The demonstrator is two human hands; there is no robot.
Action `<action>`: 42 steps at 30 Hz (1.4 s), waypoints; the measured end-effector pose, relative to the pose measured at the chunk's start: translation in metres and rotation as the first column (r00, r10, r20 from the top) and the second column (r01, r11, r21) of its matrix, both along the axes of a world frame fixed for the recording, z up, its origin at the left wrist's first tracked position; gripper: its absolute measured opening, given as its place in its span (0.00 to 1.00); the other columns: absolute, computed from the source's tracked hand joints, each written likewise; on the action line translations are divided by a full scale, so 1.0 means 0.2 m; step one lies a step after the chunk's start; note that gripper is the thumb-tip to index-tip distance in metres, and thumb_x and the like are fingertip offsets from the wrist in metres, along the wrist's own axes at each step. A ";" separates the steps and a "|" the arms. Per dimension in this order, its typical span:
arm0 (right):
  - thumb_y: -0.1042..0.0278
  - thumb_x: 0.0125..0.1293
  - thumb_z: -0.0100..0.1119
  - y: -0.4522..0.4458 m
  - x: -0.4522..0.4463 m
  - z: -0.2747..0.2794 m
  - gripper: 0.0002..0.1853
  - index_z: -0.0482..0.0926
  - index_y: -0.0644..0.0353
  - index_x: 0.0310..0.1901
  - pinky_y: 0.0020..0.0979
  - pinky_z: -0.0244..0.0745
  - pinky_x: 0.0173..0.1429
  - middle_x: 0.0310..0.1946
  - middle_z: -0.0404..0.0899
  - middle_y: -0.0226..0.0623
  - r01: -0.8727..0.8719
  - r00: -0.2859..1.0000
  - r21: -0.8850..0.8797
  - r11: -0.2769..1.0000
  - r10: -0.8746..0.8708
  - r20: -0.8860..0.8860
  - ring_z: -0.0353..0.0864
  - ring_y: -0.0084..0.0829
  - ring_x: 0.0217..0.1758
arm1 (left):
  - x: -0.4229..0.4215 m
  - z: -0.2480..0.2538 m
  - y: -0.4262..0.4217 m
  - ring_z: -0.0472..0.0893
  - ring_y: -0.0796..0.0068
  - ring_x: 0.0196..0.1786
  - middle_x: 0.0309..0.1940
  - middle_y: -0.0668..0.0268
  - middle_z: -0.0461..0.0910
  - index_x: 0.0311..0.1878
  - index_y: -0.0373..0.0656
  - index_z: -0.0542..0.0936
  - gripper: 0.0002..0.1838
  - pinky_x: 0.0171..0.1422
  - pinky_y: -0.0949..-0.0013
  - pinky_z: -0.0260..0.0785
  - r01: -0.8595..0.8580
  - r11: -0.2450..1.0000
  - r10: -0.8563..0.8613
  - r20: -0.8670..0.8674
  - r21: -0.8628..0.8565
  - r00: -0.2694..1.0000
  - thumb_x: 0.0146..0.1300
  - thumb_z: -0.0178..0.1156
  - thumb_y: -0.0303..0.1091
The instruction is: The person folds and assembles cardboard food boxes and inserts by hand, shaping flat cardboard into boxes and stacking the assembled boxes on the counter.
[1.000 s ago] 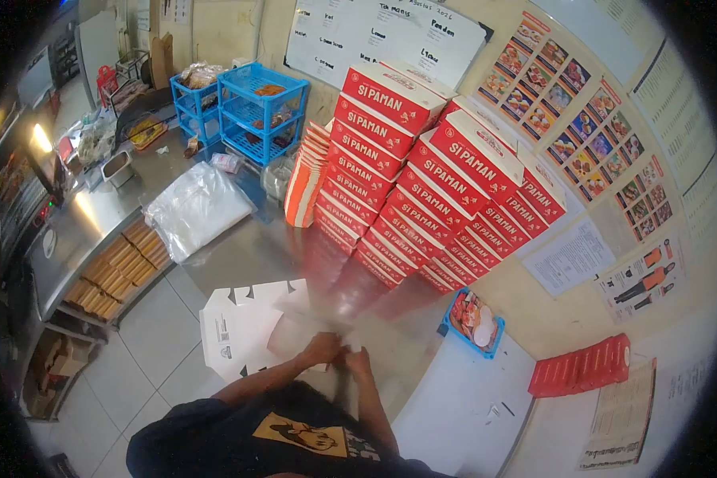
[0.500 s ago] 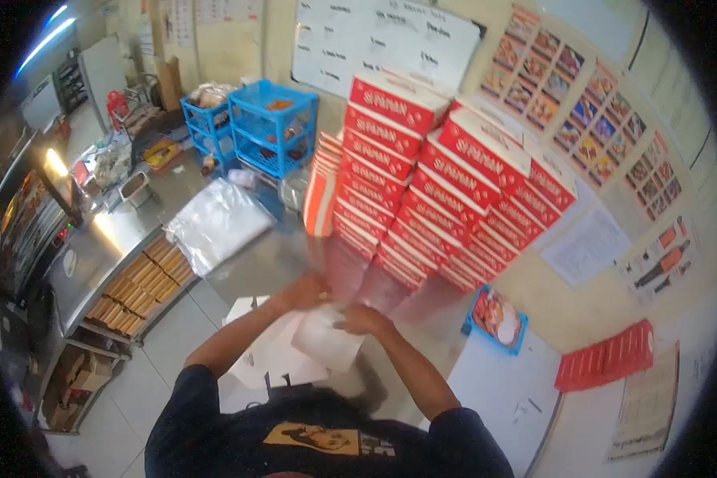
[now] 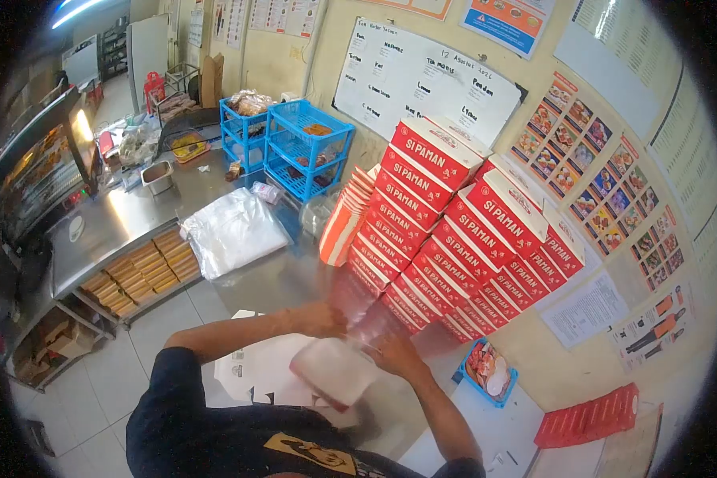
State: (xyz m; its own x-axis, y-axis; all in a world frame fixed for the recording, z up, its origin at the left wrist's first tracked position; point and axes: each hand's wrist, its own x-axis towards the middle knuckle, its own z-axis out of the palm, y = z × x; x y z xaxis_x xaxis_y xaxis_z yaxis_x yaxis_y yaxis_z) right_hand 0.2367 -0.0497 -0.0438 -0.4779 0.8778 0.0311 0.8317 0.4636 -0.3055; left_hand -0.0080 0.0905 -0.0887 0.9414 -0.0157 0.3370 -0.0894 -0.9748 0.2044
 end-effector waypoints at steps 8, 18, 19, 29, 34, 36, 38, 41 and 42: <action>0.63 0.71 0.53 -0.24 0.07 -0.65 0.14 0.85 0.62 0.46 0.51 0.77 0.53 0.41 0.83 0.57 0.654 0.756 -0.073 0.753 -0.655 0.007 0.83 0.56 0.47 | -0.02 -0.56 -0.28 0.80 0.47 0.57 0.54 0.52 0.78 0.58 0.48 0.81 0.22 0.60 0.51 0.74 -0.509 0.617 0.709 0.144 -0.600 0.690 0.71 0.59 0.53; 0.58 0.77 0.49 -0.31 -0.16 -1.16 0.24 0.76 0.79 0.54 0.43 0.77 0.58 0.47 0.82 0.56 0.859 0.027 -0.431 0.278 -0.864 -0.503 0.82 0.46 0.55 | 0.01 -0.75 -0.55 0.65 0.39 0.74 0.76 0.47 0.59 0.77 0.45 0.62 0.34 0.76 0.40 0.57 -0.503 0.252 0.734 -0.176 -0.826 0.656 0.72 0.54 0.47; 0.57 0.77 0.49 -0.31 -0.13 -1.27 0.25 0.74 0.78 0.56 0.42 0.75 0.60 0.50 0.80 0.56 0.812 0.053 -0.470 0.347 -0.845 -0.533 0.80 0.47 0.57 | 0.00 -0.80 -0.56 0.59 0.40 0.78 0.80 0.49 0.53 0.80 0.46 0.56 0.37 0.78 0.35 0.51 -0.570 0.372 0.710 -0.171 -0.732 0.683 0.72 0.52 0.46; 0.58 0.76 0.53 -0.30 -0.05 -1.06 0.26 0.56 0.58 0.67 0.41 0.75 0.65 0.61 0.69 0.48 0.645 0.051 -0.596 0.478 -0.806 -0.590 0.76 0.41 0.61 | 0.00 -0.73 -0.35 0.73 0.60 0.67 0.70 0.50 0.68 0.83 0.47 0.45 0.47 0.61 0.60 0.74 -0.381 -0.062 0.578 -0.345 -0.922 0.740 0.73 0.58 0.56; 0.60 0.76 0.56 -0.34 -0.08 -0.74 0.29 0.53 0.52 0.71 0.42 0.82 0.59 0.62 0.69 0.42 0.392 0.041 -0.553 0.735 -0.615 -0.788 0.78 0.38 0.60 | -0.02 -0.43 -0.34 0.75 0.70 0.59 0.68 0.56 0.70 0.83 0.53 0.35 0.48 0.48 0.67 0.74 -0.189 -0.175 0.441 -0.248 -0.966 0.862 0.75 0.57 0.52; 0.63 0.78 0.53 -0.34 -0.13 -0.63 0.26 0.55 0.49 0.71 0.42 0.83 0.59 0.61 0.71 0.38 0.237 -0.105 -0.551 0.800 -0.543 -0.833 0.80 0.35 0.59 | 0.00 -0.43 -0.35 0.75 0.74 0.56 0.68 0.61 0.70 0.82 0.58 0.31 0.47 0.45 0.69 0.72 -0.146 -0.166 0.454 -0.207 -0.975 0.867 0.77 0.55 0.49; 0.64 0.79 0.52 -0.33 -0.14 -0.64 0.24 0.57 0.49 0.71 0.42 0.83 0.59 0.59 0.72 0.36 0.274 -0.206 -0.547 0.791 -0.507 -0.837 0.81 0.34 0.58 | 0.03 -0.47 -0.38 0.72 0.64 0.63 0.70 0.53 0.66 0.82 0.56 0.27 0.52 0.51 0.66 0.76 -0.030 -0.182 0.456 -0.111 -0.983 0.883 0.75 0.58 0.50; 0.65 0.79 0.51 -0.33 -0.16 -0.57 0.21 0.62 0.49 0.69 0.42 0.84 0.59 0.57 0.74 0.33 0.304 -0.362 -0.542 0.783 -0.431 -0.827 0.82 0.31 0.55 | 0.02 -0.25 -0.46 0.71 0.61 0.66 0.73 0.53 0.63 0.81 0.58 0.23 0.54 0.55 0.63 0.77 -0.061 -0.172 0.443 -0.132 -0.983 0.887 0.75 0.59 0.47; 0.65 0.79 0.52 -0.34 -0.16 -0.53 0.20 0.64 0.49 0.69 0.41 0.84 0.59 0.56 0.75 0.33 0.304 -0.420 -0.538 0.786 -0.396 -0.817 0.83 0.30 0.53 | 0.01 -0.24 -0.47 0.71 0.61 0.66 0.73 0.53 0.63 0.81 0.58 0.23 0.54 0.55 0.63 0.77 -0.064 -0.173 0.447 -0.136 -0.983 0.884 0.75 0.59 0.47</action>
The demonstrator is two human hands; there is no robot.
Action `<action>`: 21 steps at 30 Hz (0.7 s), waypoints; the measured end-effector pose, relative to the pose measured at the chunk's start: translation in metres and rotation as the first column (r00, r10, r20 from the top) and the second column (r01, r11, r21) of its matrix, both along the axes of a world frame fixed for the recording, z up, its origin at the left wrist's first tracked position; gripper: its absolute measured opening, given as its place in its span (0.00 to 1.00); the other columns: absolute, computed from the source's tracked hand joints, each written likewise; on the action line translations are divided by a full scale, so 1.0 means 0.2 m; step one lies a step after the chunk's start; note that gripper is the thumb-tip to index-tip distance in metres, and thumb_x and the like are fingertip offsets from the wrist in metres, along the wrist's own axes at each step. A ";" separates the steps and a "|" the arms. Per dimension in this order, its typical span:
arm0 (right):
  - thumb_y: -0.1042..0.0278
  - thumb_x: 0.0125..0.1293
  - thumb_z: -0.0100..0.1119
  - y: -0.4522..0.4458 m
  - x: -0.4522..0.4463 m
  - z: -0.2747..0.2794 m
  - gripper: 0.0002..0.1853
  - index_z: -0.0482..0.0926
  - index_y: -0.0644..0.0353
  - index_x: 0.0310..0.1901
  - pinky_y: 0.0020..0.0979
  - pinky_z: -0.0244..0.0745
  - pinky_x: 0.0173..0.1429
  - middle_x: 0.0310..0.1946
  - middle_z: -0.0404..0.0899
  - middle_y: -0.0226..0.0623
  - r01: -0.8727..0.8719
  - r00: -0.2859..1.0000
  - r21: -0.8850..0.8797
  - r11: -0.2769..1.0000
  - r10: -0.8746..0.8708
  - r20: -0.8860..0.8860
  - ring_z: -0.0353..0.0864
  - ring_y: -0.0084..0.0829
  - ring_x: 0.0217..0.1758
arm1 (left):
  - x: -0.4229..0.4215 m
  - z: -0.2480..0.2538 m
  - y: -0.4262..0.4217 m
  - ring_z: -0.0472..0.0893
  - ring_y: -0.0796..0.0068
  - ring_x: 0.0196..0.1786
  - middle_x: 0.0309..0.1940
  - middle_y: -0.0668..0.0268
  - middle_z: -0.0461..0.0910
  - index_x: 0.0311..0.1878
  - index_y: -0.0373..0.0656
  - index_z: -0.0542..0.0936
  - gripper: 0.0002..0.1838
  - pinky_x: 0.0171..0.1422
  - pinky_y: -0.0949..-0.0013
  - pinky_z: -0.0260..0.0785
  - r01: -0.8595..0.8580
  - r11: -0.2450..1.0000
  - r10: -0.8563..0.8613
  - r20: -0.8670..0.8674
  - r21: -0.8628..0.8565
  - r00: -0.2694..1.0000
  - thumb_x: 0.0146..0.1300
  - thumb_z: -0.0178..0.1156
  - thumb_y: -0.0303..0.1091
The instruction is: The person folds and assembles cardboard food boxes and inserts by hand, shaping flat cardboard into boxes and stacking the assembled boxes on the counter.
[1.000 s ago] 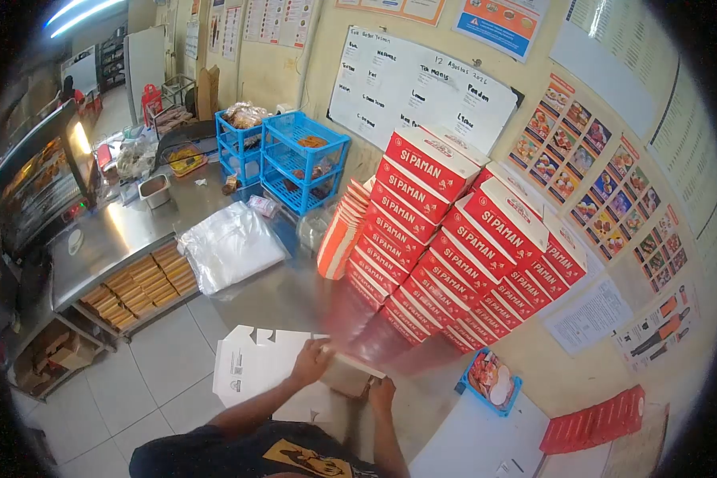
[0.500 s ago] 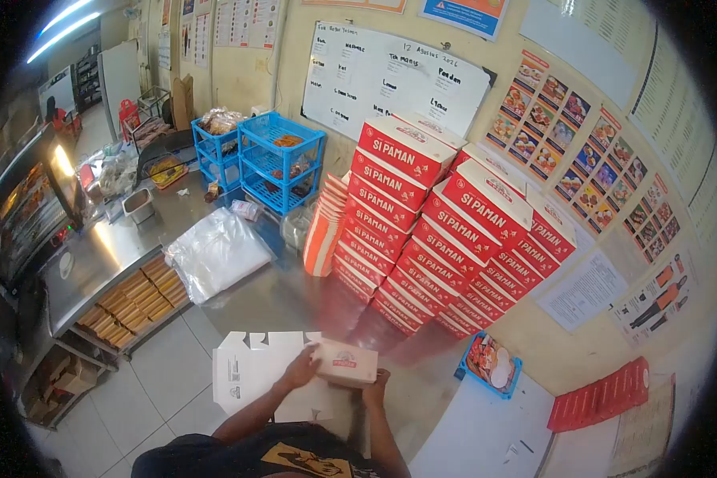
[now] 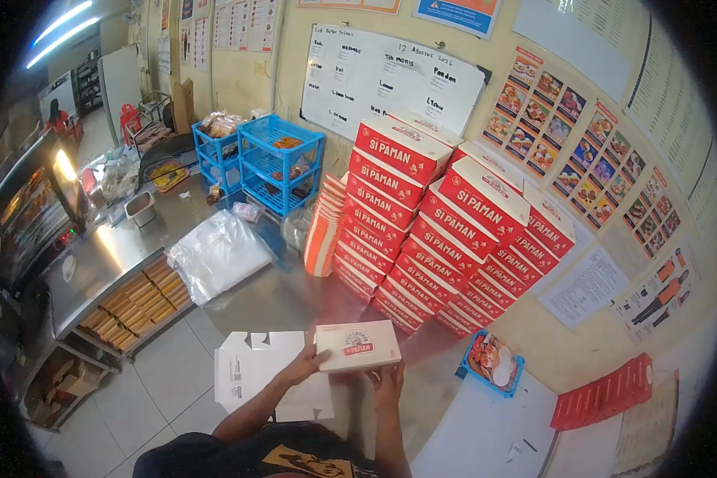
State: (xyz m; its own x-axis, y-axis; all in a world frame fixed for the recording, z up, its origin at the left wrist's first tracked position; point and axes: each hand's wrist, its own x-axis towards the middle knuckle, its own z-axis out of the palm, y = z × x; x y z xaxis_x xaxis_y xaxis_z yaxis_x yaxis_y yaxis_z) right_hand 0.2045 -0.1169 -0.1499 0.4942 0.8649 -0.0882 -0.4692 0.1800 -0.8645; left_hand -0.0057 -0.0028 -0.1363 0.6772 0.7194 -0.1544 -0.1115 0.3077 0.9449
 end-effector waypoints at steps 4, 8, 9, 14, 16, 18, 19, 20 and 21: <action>0.65 0.79 0.52 -0.01 0.02 0.12 0.22 0.64 0.49 0.71 0.40 0.84 0.57 0.55 0.75 0.34 0.051 0.983 -0.028 0.998 -0.045 0.180 0.83 0.30 0.51 | -0.04 0.03 0.01 0.65 0.48 0.73 0.76 0.46 0.56 0.83 0.56 0.34 0.56 0.69 0.54 0.70 -0.106 0.938 0.143 -0.091 0.329 0.986 0.68 0.67 0.46; 0.63 0.76 0.54 -0.01 -0.10 0.48 0.25 0.67 0.54 0.72 0.35 0.83 0.54 0.52 0.75 0.39 -0.135 0.634 -0.160 0.978 0.209 0.745 0.81 0.31 0.48 | -0.07 0.33 0.03 0.60 0.42 0.76 0.77 0.43 0.50 0.81 0.52 0.55 0.52 0.77 0.51 0.62 0.138 0.545 0.084 -0.217 0.827 0.972 0.58 0.74 0.44; 0.64 0.75 0.55 -0.01 -0.15 0.57 0.26 0.68 0.57 0.72 0.34 0.81 0.53 0.51 0.75 0.41 -0.201 0.394 -0.256 0.945 0.318 0.863 0.80 0.32 0.47 | -0.04 0.40 -0.02 0.62 0.42 0.75 0.77 0.45 0.49 0.79 0.50 0.61 0.49 0.77 0.50 0.62 0.215 0.568 0.060 -0.301 0.794 0.952 0.56 0.75 0.45; 0.65 0.71 0.57 -0.04 -0.19 0.62 0.26 0.72 0.59 0.69 0.33 0.75 0.57 0.52 0.74 0.43 -0.221 0.407 -0.319 0.921 0.385 0.828 0.77 0.34 0.49 | -0.04 0.33 -0.02 0.65 0.42 0.73 0.77 0.47 0.49 0.77 0.51 0.63 0.48 0.71 0.46 0.69 0.190 0.701 -0.055 -0.214 0.687 0.975 0.54 0.75 0.48; 0.65 0.70 0.57 -0.06 -0.20 0.59 0.26 0.73 0.59 0.69 0.33 0.72 0.58 0.52 0.74 0.43 -0.218 0.419 -0.293 0.931 0.360 0.834 0.76 0.34 0.49 | -0.02 0.33 -0.07 0.64 0.40 0.73 0.78 0.46 0.48 0.76 0.52 0.65 0.46 0.70 0.45 0.71 0.221 0.538 0.065 -0.301 0.813 0.951 0.54 0.75 0.42; 0.62 0.70 0.59 -0.07 -0.23 0.54 0.26 0.73 0.59 0.68 0.34 0.71 0.61 0.50 0.75 0.42 -0.117 0.411 -0.291 0.950 0.313 0.856 0.76 0.33 0.52 | -0.01 0.35 -0.13 0.64 0.39 0.73 0.78 0.46 0.46 0.76 0.53 0.65 0.46 0.70 0.45 0.70 0.211 0.545 0.130 -0.331 0.811 0.935 0.54 0.75 0.40; 0.62 0.70 0.59 -0.06 -0.24 0.50 0.26 0.73 0.59 0.68 0.34 0.71 0.61 0.50 0.75 0.42 -0.111 0.422 -0.303 0.946 0.321 0.848 0.76 0.33 0.52 | 0.00 0.37 -0.16 0.63 0.37 0.74 0.79 0.46 0.45 0.76 0.53 0.65 0.46 0.71 0.46 0.69 0.204 0.539 0.195 -0.356 0.818 0.914 0.54 0.75 0.38; 0.64 0.70 0.58 -0.04 -0.25 0.45 0.25 0.72 0.61 0.67 0.36 0.72 0.59 0.50 0.74 0.43 -0.058 0.436 -0.177 0.983 0.184 0.881 0.76 0.35 0.51 | 0.01 0.40 -0.19 0.63 0.37 0.74 0.79 0.46 0.45 0.76 0.53 0.65 0.46 0.71 0.46 0.69 0.221 0.547 0.177 -0.369 0.808 0.912 0.54 0.75 0.38; 0.66 0.70 0.58 -0.03 -0.26 0.42 0.24 0.71 0.63 0.66 0.37 0.73 0.57 0.50 0.72 0.44 0.006 0.442 -0.048 0.999 0.040 0.896 0.76 0.37 0.50 | 0.02 0.43 -0.21 0.62 0.37 0.75 0.79 0.45 0.46 0.75 0.52 0.67 0.45 0.74 0.47 0.66 0.207 0.553 0.179 -0.358 0.807 0.917 0.53 0.76 0.38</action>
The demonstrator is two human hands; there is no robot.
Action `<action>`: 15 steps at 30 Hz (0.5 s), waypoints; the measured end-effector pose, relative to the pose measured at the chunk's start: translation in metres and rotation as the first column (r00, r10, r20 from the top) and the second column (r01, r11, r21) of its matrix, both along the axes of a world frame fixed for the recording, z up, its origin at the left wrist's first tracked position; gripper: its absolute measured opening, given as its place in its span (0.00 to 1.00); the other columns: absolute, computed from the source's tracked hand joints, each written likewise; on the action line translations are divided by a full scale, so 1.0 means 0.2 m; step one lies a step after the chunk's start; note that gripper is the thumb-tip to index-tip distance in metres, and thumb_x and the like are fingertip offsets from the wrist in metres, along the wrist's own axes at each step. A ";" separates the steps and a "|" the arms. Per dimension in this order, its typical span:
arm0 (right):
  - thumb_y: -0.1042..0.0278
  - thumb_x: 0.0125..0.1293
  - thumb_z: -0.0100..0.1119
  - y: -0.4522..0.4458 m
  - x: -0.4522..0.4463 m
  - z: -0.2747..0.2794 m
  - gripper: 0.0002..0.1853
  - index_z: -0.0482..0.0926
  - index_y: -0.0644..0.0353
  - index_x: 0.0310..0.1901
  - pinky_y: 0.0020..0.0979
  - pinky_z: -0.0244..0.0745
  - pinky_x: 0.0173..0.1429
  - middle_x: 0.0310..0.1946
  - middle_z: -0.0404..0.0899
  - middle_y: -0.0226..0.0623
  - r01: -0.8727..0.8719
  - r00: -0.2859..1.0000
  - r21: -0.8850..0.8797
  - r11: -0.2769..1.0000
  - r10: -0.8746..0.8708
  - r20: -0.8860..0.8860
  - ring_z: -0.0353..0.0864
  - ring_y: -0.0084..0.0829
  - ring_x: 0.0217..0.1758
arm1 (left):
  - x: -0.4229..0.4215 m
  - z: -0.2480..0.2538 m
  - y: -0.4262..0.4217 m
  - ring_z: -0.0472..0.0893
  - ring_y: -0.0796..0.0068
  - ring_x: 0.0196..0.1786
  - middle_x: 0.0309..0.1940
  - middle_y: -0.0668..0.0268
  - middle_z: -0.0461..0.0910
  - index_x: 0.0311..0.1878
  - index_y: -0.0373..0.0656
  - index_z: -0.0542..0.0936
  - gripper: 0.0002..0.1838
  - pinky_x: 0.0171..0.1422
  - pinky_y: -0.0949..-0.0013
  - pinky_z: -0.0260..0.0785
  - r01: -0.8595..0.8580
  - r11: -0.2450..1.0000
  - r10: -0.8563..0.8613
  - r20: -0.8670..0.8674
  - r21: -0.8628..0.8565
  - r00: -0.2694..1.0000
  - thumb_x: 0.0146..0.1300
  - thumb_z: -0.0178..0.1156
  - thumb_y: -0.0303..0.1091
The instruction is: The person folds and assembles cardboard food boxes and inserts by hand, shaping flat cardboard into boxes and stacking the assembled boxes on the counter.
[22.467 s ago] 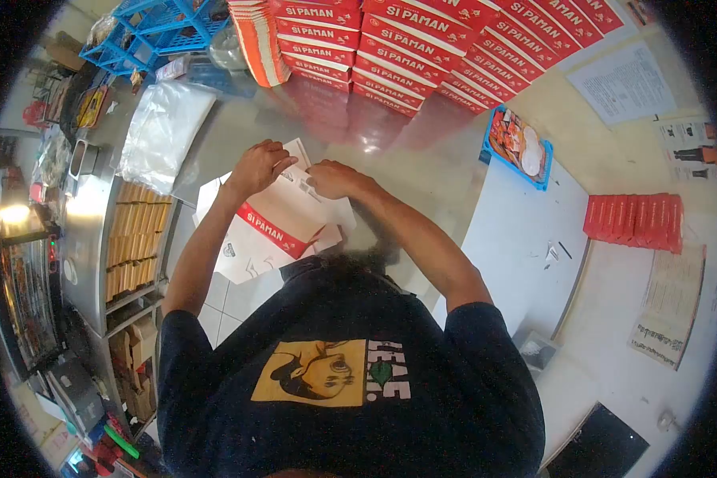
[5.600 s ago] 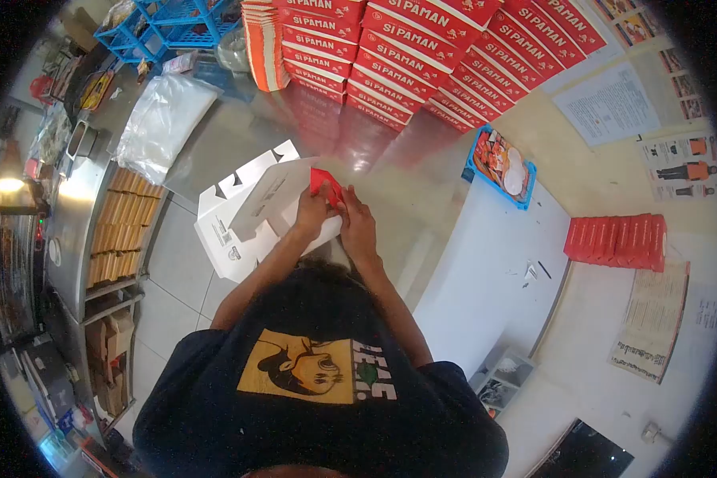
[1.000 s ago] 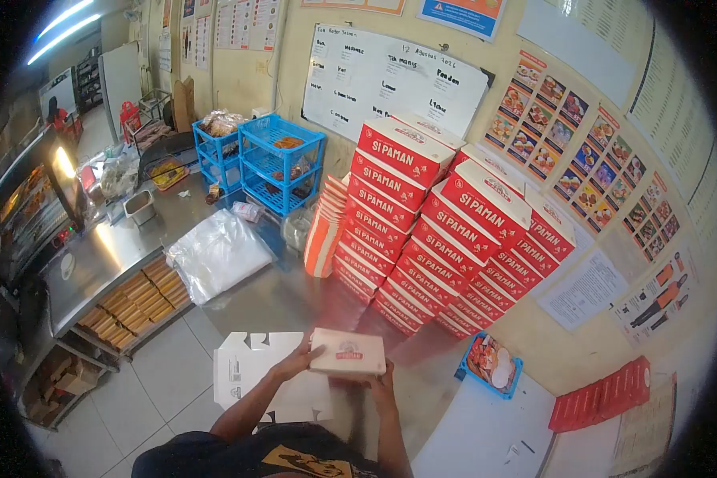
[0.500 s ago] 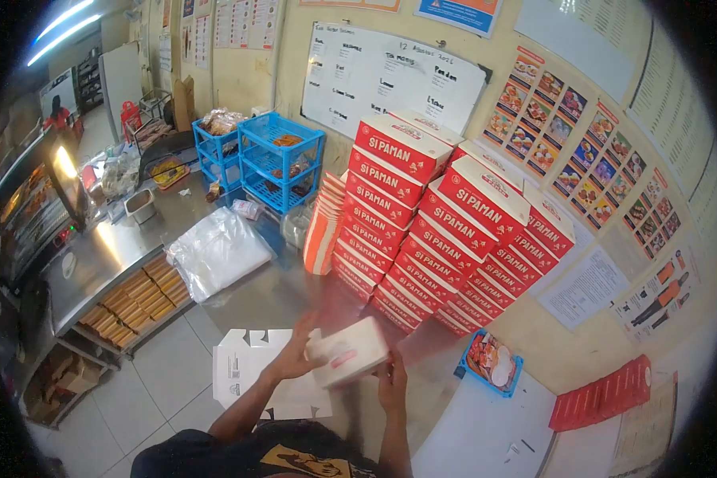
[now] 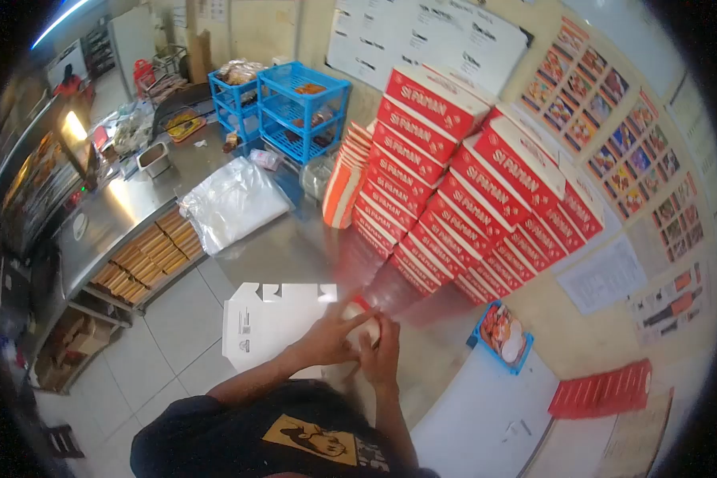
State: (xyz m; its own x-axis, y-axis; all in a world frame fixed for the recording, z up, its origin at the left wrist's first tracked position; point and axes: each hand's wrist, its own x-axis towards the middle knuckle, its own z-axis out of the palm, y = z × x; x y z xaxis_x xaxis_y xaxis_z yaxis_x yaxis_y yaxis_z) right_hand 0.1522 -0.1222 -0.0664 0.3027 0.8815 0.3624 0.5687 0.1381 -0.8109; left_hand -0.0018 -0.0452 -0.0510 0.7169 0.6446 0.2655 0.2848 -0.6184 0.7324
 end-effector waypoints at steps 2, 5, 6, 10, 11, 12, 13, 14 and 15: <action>0.66 0.70 0.60 0.04 0.02 0.02 0.24 0.71 0.64 0.65 0.37 0.73 0.57 0.50 0.74 0.43 0.161 0.984 0.021 0.987 -0.159 -0.083 0.76 0.36 0.51 | 0.02 0.06 -0.03 0.64 0.42 0.75 0.80 0.43 0.44 0.75 0.46 0.66 0.48 0.76 0.52 0.63 -0.005 0.999 0.008 0.059 -0.053 0.998 0.50 0.78 0.36; 0.62 0.71 0.62 0.10 0.14 0.03 0.24 0.72 0.66 0.63 0.34 0.72 0.58 0.52 0.76 0.40 0.466 0.803 0.093 0.880 -0.376 -0.463 0.76 0.32 0.53 | -0.02 0.08 -0.01 0.61 0.40 0.77 0.81 0.45 0.40 0.79 0.48 0.59 0.56 0.76 0.50 0.64 0.021 0.919 0.064 0.201 -0.394 0.978 0.49 0.81 0.41; 0.57 0.72 0.62 0.11 0.17 0.02 0.25 0.74 0.65 0.63 0.31 0.72 0.59 0.53 0.78 0.38 0.589 0.598 0.094 0.803 -0.354 -0.719 0.77 0.29 0.54 | 0.00 0.07 -0.03 0.68 0.48 0.74 0.78 0.46 0.54 0.79 0.46 0.59 0.57 0.76 0.55 0.64 -0.029 0.898 0.148 0.242 -0.438 0.959 0.47 0.82 0.43; 0.59 0.69 0.67 0.10 0.27 0.09 0.26 0.74 0.65 0.62 0.32 0.75 0.57 0.52 0.79 0.38 0.429 0.779 0.164 0.889 -0.272 -0.565 0.78 0.26 0.51 | -0.05 0.14 0.08 0.72 0.52 0.72 0.72 0.49 0.68 0.78 0.45 0.61 0.59 0.75 0.58 0.65 0.068 0.903 0.000 0.157 -0.424 0.988 0.44 0.83 0.46; 0.59 0.68 0.68 0.06 0.33 0.25 0.28 0.74 0.65 0.64 0.32 0.74 0.59 0.53 0.80 0.38 0.190 0.927 0.012 0.982 -0.175 -0.332 0.78 0.26 0.53 | -0.10 0.22 0.12 0.73 0.55 0.71 0.69 0.50 0.71 0.77 0.44 0.62 0.59 0.74 0.58 0.66 0.049 0.909 -0.024 0.067 -0.413 0.997 0.43 0.84 0.45; 0.59 0.67 0.69 0.04 0.37 0.39 0.29 0.74 0.64 0.65 0.33 0.73 0.62 0.54 0.80 0.39 -0.020 0.994 -0.201 0.979 -0.002 -0.107 0.79 0.26 0.55 | -0.13 0.28 0.15 0.74 0.58 0.71 0.67 0.51 0.75 0.77 0.43 0.63 0.59 0.73 0.58 0.66 0.032 0.917 -0.044 -0.021 -0.398 0.999 0.42 0.84 0.45; 0.59 0.67 0.69 0.05 0.39 0.47 0.29 0.74 0.64 0.65 0.33 0.73 0.62 0.54 0.80 0.39 0.001 0.994 -0.190 0.982 -0.022 -0.107 0.79 0.26 0.55 | -0.14 0.32 0.16 0.74 0.58 0.71 0.67 0.51 0.75 0.77 0.43 0.63 0.59 0.73 0.58 0.66 0.051 0.920 -0.064 -0.021 -0.388 0.998 0.42 0.84 0.45; 0.57 0.67 0.68 0.06 0.41 0.53 0.29 0.75 0.64 0.64 0.35 0.74 0.61 0.57 0.80 0.42 -0.126 0.991 -0.204 0.971 0.115 -0.069 0.80 0.33 0.56 | -0.14 0.35 0.16 0.75 0.58 0.69 0.67 0.51 0.74 0.76 0.43 0.64 0.58 0.72 0.58 0.67 0.042 0.948 -0.039 0.016 -0.316 0.999 0.41 0.84 0.45; 0.54 0.67 0.67 0.06 0.42 0.61 0.29 0.75 0.63 0.64 0.38 0.74 0.61 0.60 0.79 0.46 -0.249 0.968 -0.225 0.942 0.248 -0.034 0.82 0.39 0.58 | -0.15 0.36 0.17 0.76 0.57 0.68 0.67 0.52 0.74 0.75 0.42 0.65 0.58 0.71 0.59 0.68 0.030 0.969 -0.017 0.056 -0.245 0.998 0.40 0.85 0.44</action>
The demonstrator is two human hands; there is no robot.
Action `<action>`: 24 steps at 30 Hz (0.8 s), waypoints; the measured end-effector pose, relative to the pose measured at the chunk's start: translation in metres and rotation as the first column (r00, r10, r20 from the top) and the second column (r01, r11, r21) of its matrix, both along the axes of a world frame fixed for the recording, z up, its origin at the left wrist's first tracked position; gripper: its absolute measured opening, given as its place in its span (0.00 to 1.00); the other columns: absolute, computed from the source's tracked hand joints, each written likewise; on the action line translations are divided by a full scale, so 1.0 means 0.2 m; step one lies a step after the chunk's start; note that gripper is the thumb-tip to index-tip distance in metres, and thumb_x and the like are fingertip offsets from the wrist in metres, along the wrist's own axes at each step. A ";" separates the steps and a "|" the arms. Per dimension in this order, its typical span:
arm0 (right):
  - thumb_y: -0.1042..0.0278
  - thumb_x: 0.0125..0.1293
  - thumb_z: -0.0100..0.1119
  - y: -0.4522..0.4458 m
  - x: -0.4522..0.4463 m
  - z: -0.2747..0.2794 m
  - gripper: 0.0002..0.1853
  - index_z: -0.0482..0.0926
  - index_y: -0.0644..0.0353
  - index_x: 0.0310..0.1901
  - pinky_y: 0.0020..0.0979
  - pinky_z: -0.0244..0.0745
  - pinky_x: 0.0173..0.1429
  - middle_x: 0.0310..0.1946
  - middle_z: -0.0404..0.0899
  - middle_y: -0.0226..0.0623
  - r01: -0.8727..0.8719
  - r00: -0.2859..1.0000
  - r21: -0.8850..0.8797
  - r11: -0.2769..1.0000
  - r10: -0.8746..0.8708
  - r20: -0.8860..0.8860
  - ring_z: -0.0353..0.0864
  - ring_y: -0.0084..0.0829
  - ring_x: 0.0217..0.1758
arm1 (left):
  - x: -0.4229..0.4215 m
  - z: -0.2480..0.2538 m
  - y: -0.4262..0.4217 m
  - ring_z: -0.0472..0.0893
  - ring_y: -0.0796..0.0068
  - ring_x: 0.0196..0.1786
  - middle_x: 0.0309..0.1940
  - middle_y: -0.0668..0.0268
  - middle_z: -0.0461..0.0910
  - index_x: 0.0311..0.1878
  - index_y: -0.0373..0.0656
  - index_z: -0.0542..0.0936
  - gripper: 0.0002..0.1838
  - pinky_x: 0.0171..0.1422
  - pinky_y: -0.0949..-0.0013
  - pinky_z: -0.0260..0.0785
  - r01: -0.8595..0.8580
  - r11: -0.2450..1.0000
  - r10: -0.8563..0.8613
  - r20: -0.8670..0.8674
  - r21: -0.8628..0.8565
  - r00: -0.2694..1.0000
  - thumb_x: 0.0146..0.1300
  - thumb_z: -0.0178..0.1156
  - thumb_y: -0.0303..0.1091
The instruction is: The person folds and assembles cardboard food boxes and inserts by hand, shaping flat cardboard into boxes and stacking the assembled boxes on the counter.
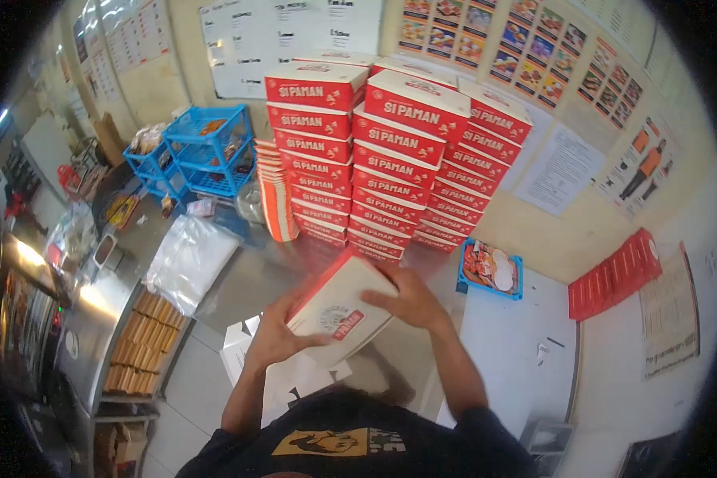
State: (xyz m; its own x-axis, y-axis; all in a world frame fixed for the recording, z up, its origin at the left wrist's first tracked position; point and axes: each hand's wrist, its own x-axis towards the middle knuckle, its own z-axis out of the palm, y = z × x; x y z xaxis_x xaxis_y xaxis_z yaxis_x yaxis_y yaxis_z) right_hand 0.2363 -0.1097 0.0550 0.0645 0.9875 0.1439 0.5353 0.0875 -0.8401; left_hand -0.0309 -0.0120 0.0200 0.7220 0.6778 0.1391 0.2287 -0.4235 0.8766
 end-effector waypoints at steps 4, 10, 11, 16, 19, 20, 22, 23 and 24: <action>0.52 0.75 0.53 -0.04 0.35 0.22 0.29 0.69 0.63 0.70 0.40 0.66 0.72 0.63 0.76 0.51 0.476 0.859 0.251 0.843 -0.384 -0.339 0.75 0.39 0.67 | -0.04 -0.03 0.22 0.77 0.63 0.63 0.71 0.58 0.70 0.78 0.42 0.60 0.52 0.68 0.56 0.68 -0.121 0.982 0.044 0.455 0.143 0.890 0.54 0.78 0.45; 0.42 0.79 0.39 0.03 0.75 0.63 0.32 0.68 0.60 0.71 0.55 0.68 0.72 0.65 0.75 0.54 0.511 0.555 0.550 0.660 0.235 -0.798 0.76 0.48 0.66 | 0.13 0.15 0.77 0.67 0.56 0.74 0.73 0.51 0.65 0.76 0.36 0.60 0.42 0.73 0.54 0.66 -0.258 0.951 0.125 0.555 0.168 0.823 0.66 0.69 0.41; 0.39 0.78 0.38 0.09 0.78 0.62 0.35 0.67 0.59 0.72 0.61 0.70 0.67 0.66 0.74 0.52 0.567 0.506 0.511 0.645 0.216 -0.835 0.76 0.51 0.66 | 0.20 0.25 0.88 0.64 0.55 0.76 0.74 0.49 0.63 0.77 0.35 0.58 0.42 0.76 0.54 0.63 -0.286 0.942 0.126 0.603 0.177 0.788 0.68 0.67 0.43; 0.38 0.77 0.41 0.34 0.71 0.57 0.34 0.64 0.53 0.74 0.54 0.76 0.61 0.66 0.76 0.44 0.651 0.496 0.520 0.554 0.209 -0.843 0.77 0.46 0.65 | 0.55 0.49 1.42 0.57 0.51 0.80 0.78 0.43 0.54 0.80 0.33 0.48 0.54 0.82 0.56 0.51 -0.501 0.781 0.240 0.563 0.372 0.791 0.65 0.69 0.51; 0.40 0.77 0.45 0.47 0.66 0.57 0.31 0.66 0.51 0.72 0.48 0.73 0.64 0.63 0.78 0.36 0.659 0.508 0.544 0.519 0.225 -0.831 0.79 0.36 0.61 | 0.67 0.59 1.45 0.61 0.49 0.77 0.75 0.39 0.55 0.80 0.30 0.41 0.64 0.80 0.56 0.56 -0.358 0.888 0.134 0.584 0.287 0.801 0.56 0.76 0.51; 0.40 0.77 0.45 0.50 0.64 0.58 0.31 0.66 0.51 0.72 0.48 0.73 0.64 0.63 0.78 0.36 0.661 0.510 0.547 0.513 0.228 -0.830 0.79 0.36 0.61 | 0.70 0.59 1.46 0.61 0.49 0.77 0.75 0.39 0.55 0.80 0.30 0.41 0.64 0.80 0.56 0.56 -0.355 0.888 0.127 0.585 0.292 0.801 0.56 0.76 0.51; 0.41 0.77 0.45 0.55 0.61 0.61 0.30 0.67 0.50 0.71 0.43 0.71 0.65 0.64 0.77 0.34 0.633 0.558 0.570 0.523 0.202 -0.805 0.77 0.34 0.63 | 0.76 0.58 1.48 0.62 0.53 0.77 0.73 0.38 0.59 0.79 0.27 0.42 0.61 0.81 0.56 0.54 -0.364 0.865 0.072 0.634 0.344 0.770 0.58 0.76 0.44; 0.41 0.77 0.46 0.57 0.59 0.62 0.29 0.67 0.50 0.71 0.41 0.72 0.65 0.65 0.76 0.32 0.620 0.561 0.574 0.535 0.209 -0.801 0.76 0.33 0.64 | 0.78 0.56 1.49 0.65 0.55 0.75 0.71 0.40 0.62 0.79 0.28 0.43 0.61 0.79 0.56 0.58 -0.408 0.847 0.106 0.644 0.341 0.758 0.56 0.77 0.39; 0.41 0.77 0.46 0.58 0.59 0.61 0.29 0.67 0.50 0.71 0.41 0.72 0.65 0.65 0.76 0.32 0.620 0.561 0.574 0.535 0.209 -0.801 0.76 0.33 0.64 | 0.79 0.56 1.48 0.65 0.55 0.75 0.71 0.40 0.62 0.79 0.28 0.43 0.61 0.79 0.56 0.58 -0.407 0.847 0.105 0.643 0.342 0.759 0.56 0.77 0.39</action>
